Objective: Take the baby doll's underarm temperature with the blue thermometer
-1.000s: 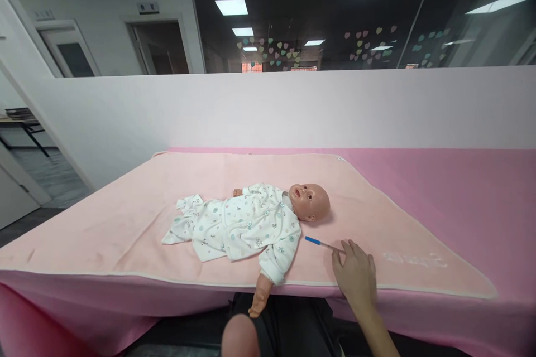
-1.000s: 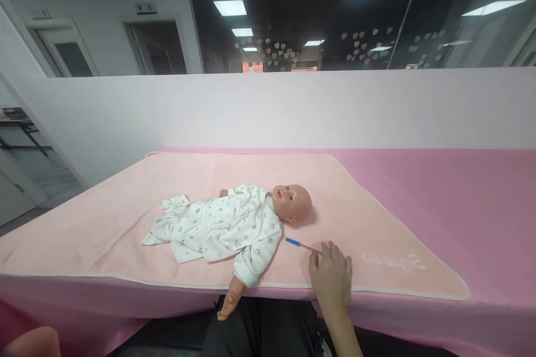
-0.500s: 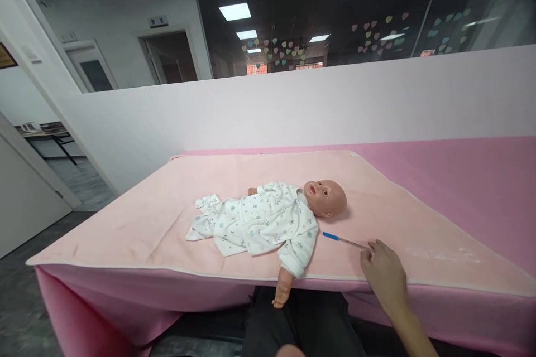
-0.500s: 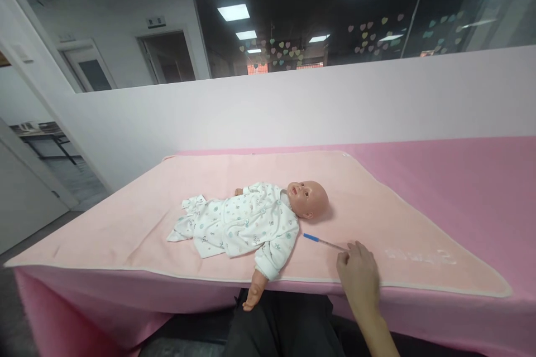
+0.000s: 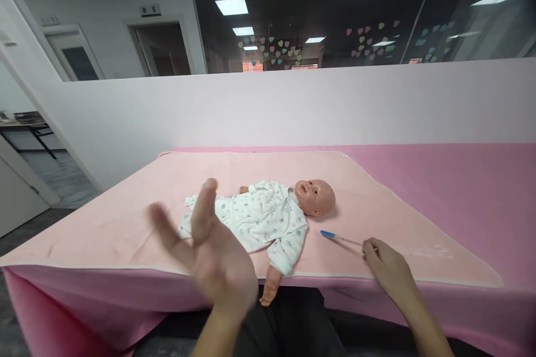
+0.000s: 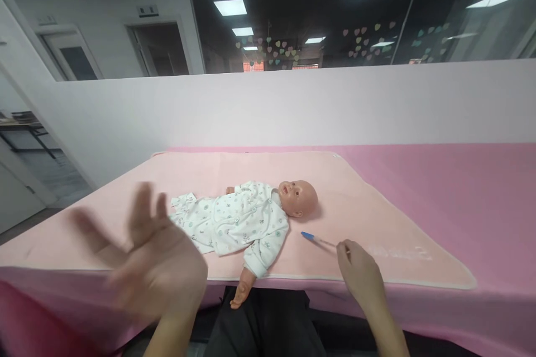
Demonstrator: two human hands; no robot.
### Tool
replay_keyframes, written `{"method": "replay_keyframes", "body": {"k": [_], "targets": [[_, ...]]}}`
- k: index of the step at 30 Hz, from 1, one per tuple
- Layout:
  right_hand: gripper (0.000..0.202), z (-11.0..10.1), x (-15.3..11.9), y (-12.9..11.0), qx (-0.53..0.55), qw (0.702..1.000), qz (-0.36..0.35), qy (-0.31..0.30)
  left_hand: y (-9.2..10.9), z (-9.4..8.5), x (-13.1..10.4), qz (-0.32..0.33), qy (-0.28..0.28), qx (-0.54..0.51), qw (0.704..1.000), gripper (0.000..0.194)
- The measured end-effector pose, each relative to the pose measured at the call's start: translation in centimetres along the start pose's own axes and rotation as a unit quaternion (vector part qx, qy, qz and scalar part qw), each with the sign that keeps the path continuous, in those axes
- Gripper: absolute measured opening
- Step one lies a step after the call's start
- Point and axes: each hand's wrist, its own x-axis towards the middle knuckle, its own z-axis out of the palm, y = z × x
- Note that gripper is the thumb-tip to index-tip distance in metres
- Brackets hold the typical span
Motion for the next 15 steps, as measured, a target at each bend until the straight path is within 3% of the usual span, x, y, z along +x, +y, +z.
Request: {"method": "replay_keyframes", "body": {"k": [2,4,6,8,11,15], "targets": [[0.026,-1.0,1.0,-2.5,0.170,0.985,0.034,-0.024,-2.8,0.7,0.1,-0.009,-0.028,0.026,0.999,0.040],[0.025,-1.6,2.6,-5.1,0.319,0.947,0.035,-0.029,-6.5,0.5,-0.3,-0.032,-0.122,0.110,0.986,0.031],[0.025,-1.7,4.2,-7.5,0.347,0.938,0.016,0.015,-10.1,-0.4,-1.2,-0.032,-0.233,0.196,0.952,0.024],[0.029,-1.4,5.6,-9.8,0.349,0.937,-0.007,0.026,-12.4,-1.5,-2.3,-0.019,-0.293,0.248,0.923,0.022],[0.034,-0.7,6.8,-12.7,0.364,0.931,-0.009,-0.025,-13.7,-2.7,-3.5,0.011,-0.322,0.263,0.909,0.016],[0.039,0.0,7.2,-15.5,0.353,0.930,-0.002,-0.104,-13.5,-2.8,-3.7,0.013,-0.296,0.247,0.923,0.012]]}}
